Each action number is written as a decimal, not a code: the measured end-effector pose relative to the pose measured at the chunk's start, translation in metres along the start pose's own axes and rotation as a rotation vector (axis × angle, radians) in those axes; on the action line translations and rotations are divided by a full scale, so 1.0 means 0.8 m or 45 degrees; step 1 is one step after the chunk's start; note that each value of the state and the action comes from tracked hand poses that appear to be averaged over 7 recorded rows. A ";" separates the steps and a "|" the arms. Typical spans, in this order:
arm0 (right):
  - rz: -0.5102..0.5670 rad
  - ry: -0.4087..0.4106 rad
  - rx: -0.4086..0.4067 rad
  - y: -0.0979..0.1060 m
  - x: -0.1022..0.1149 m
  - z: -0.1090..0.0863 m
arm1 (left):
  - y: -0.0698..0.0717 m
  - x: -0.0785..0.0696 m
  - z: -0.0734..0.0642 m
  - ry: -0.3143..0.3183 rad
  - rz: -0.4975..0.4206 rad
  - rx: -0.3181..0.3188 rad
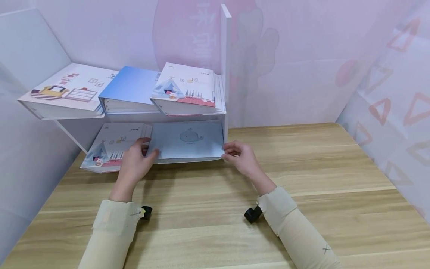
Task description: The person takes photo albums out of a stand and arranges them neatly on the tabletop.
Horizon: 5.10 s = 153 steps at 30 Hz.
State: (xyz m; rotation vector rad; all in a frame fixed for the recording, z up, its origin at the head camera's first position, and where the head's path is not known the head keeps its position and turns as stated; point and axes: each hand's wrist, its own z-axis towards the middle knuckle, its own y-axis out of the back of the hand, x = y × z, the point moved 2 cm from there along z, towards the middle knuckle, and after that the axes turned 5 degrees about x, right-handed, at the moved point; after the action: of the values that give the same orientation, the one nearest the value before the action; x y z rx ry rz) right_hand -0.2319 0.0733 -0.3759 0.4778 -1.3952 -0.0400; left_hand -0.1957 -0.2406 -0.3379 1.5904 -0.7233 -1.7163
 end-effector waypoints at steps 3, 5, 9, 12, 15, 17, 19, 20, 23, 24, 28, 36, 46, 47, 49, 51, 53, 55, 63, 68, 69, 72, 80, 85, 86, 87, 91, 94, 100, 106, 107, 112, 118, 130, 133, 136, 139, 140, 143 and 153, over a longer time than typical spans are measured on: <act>0.034 -0.002 0.024 0.002 -0.001 0.000 | 0.000 0.001 0.001 -0.010 -0.026 -0.004; 0.050 -0.007 0.043 0.004 -0.002 -0.001 | 0.001 0.001 0.001 -0.018 -0.031 -0.008; 0.064 -0.028 0.073 0.008 -0.001 -0.002 | -0.001 0.000 0.002 -0.015 0.002 -0.004; 0.074 -0.051 0.092 0.010 -0.002 -0.001 | -0.002 -0.001 0.001 0.002 0.028 0.008; 0.083 -0.061 0.111 0.009 -0.003 0.000 | -0.001 -0.001 0.000 0.014 0.048 0.018; 0.092 -0.071 0.115 0.009 -0.004 0.000 | -0.001 -0.001 0.000 0.016 0.061 0.022; 0.110 -0.078 0.112 0.008 -0.005 0.001 | 0.000 -0.002 0.000 0.022 0.062 0.033; 0.127 -0.084 0.107 0.007 -0.005 0.001 | 0.000 -0.003 0.000 0.027 0.058 0.039; 0.178 -0.104 0.091 0.004 -0.006 0.001 | 0.001 -0.003 0.001 0.047 0.036 0.064; 0.195 -0.110 0.083 0.003 -0.007 0.001 | 0.001 -0.003 0.001 0.054 0.032 0.076; 0.242 -0.144 0.049 -0.001 -0.006 0.000 | 0.002 -0.004 0.001 0.069 0.035 0.096; 0.239 -0.187 -0.002 -0.004 0.000 -0.004 | 0.008 -0.004 -0.004 0.054 -0.032 0.114; 0.258 -0.253 0.028 -0.005 0.000 -0.005 | 0.014 -0.002 -0.005 0.084 -0.127 0.136; 0.259 -0.266 0.027 -0.004 0.000 -0.005 | 0.014 -0.002 -0.005 0.092 -0.122 0.143; 0.258 -0.291 0.025 -0.004 -0.001 -0.005 | 0.013 -0.002 -0.005 0.105 -0.109 0.159; 0.273 -0.306 0.024 -0.004 -0.002 -0.005 | 0.013 -0.001 -0.004 0.117 -0.103 0.176; 0.300 -0.312 0.022 -0.004 -0.003 -0.004 | 0.012 -0.001 -0.004 0.128 -0.103 0.194; 0.336 -0.315 0.023 -0.004 -0.003 -0.004 | 0.013 0.000 -0.003 0.131 -0.107 0.213; 0.458 -0.417 0.060 -0.006 -0.004 -0.006 | 0.017 0.002 -0.003 0.137 -0.184 0.307; 0.569 -0.444 0.093 -0.009 -0.006 -0.005 | 0.018 0.002 -0.002 0.140 -0.192 0.336; 0.585 -0.447 0.094 -0.009 -0.006 -0.005 | 0.018 0.002 -0.002 0.140 -0.190 0.340; 0.616 -0.454 0.101 -0.011 -0.007 -0.005 | 0.018 0.002 -0.002 0.144 -0.184 0.346; 0.638 -0.406 0.141 -0.012 -0.007 -0.005 | 0.019 0.003 -0.003 0.146 -0.211 0.368; 0.657 -0.363 0.156 -0.014 -0.005 -0.004 | 0.020 0.002 -0.004 0.145 -0.209 0.377; 0.660 -0.363 0.156 -0.014 -0.005 -0.004 | 0.020 0.002 -0.004 0.145 -0.210 0.377; 0.662 -0.364 0.160 -0.014 -0.005 -0.004 | 0.020 0.002 -0.004 0.144 -0.211 0.378; 0.678 -0.374 0.179 -0.015 -0.005 -0.004 | 0.021 0.001 -0.005 0.138 -0.226 0.376; 0.701 -0.381 0.176 -0.015 -0.005 -0.005 | 0.022 0.001 -0.005 0.129 -0.230 0.377; 0.711 -0.403 0.139 -0.015 -0.003 -0.005 | 0.023 0.001 -0.005 0.119 -0.229 0.382; 0.729 -0.415 0.128 -0.016 -0.002 -0.005 | 0.025 -0.001 -0.007 0.115 -0.220 0.378; 0.732 -0.413 0.128 -0.016 -0.001 -0.006 | 0.025 -0.001 -0.007 0.115 -0.220 0.376; 0.756 -0.385 0.141 -0.016 0.000 -0.007 | 0.026 -0.002 -0.008 0.115 -0.217 0.370; 0.769 -0.362 0.165 -0.017 0.003 -0.008 | 0.027 -0.003 -0.010 0.112 -0.209 0.365; 0.801 -0.329 0.205 -0.019 0.009 -0.011 | 0.033 -0.003 -0.012 0.099 -0.183 0.349; 0.793 -0.334 0.211 -0.019 0.013 -0.012 | 0.035 -0.004 -0.013 0.087 -0.188 0.341; 0.779 -0.335 0.217 -0.019 0.015 -0.013 | 0.037 -0.005 -0.013 0.080 -0.187 0.332; 0.761 -0.330 0.235 -0.021 0.016 -0.013 | 0.039 -0.004 -0.015 0.075 -0.175 0.326; 0.753 -0.327 0.242 -0.021 0.016 -0.013 | 0.040 -0.004 -0.015 0.075 -0.170 0.325; 0.749 -0.320 0.262 -0.023 0.017 -0.014 | 0.043 -0.005 -0.017 0.068 -0.153 0.327; 0.764 -0.301 0.285 -0.025 0.021 -0.017 | 0.056 -0.015 -0.024 0.062 -0.092 0.322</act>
State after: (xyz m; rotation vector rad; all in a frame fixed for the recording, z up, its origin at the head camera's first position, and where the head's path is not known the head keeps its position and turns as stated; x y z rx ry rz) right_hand -0.2104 0.0544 -0.3681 0.2254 -1.7379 0.5670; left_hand -0.1716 -0.2580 -0.2974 1.8427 -0.8978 -1.6831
